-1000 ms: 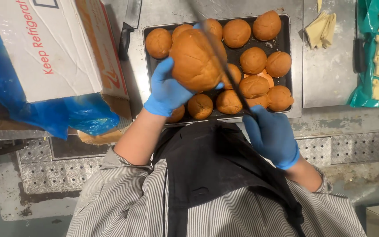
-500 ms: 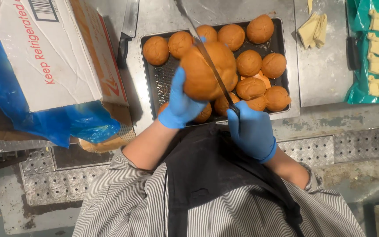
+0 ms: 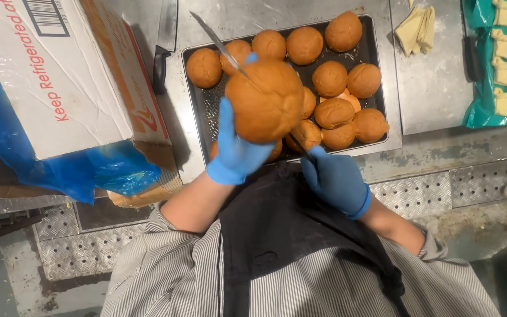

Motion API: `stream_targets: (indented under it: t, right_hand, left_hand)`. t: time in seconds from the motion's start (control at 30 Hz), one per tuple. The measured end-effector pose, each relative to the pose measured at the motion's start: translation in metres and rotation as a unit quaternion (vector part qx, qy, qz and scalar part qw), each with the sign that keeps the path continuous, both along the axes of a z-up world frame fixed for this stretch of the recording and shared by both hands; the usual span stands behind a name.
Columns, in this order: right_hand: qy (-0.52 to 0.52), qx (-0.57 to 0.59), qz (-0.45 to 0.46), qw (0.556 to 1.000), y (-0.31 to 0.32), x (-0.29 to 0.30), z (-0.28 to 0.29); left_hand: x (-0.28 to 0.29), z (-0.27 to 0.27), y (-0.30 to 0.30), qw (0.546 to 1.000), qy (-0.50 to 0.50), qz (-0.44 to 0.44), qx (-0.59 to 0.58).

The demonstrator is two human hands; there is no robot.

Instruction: The recorder is using a knife to make cross-shaped incisions on the top of round buns on a baking tray.

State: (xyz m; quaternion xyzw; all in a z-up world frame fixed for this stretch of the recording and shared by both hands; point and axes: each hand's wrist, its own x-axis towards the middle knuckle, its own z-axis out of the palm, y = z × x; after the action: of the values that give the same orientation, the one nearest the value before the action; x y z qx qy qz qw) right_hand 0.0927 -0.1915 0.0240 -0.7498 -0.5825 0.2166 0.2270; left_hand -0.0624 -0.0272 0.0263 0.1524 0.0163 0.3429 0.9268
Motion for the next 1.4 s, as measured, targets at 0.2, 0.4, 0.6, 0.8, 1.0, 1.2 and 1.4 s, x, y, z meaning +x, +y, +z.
stream_targets:
  t: [0.2, 0.4, 0.6, 0.8, 1.0, 1.2, 1.4]
  right_hand:
    - [-0.006, 0.028, 0.046, 0.999, 0.016, 0.008, 0.06]
    - [0.005, 0.044, 0.09, 0.995, -0.01, 0.027, 0.076]
    - [0.04, 0.059, 0.017, 0.997, 0.018, -0.007, 0.05]
    - [0.01, 0.109, 0.009, 0.994, 0.021, -0.012, 0.048]
    - [-0.038, 0.14, 0.029, 0.989, 0.03, -0.008, 0.042]
    - [-0.016, 0.081, 0.013, 0.996, 0.011, -0.013, 0.023]
    - [-0.021, 0.112, 0.034, 0.993, 0.019, -0.012, 0.016]
  left_hand:
    - [-0.027, -0.032, 0.027, 0.994, -0.078, -0.076, 0.023]
    - [-0.044, -0.02, 0.048, 0.994, 0.004, -0.067, 0.09]
    - [-0.012, -0.033, 0.038, 0.995, -0.009, -0.056, -0.08]
    - [0.01, -0.042, 0.03, 0.997, 0.002, -0.071, -0.02]
    - [0.016, -0.049, 0.027, 0.993, 0.075, -0.079, -0.036]
    - [0.014, -0.027, 0.017, 0.997, 0.04, -0.059, -0.027]
    - [0.012, -0.044, 0.016, 0.996, -0.004, -0.074, -0.054]
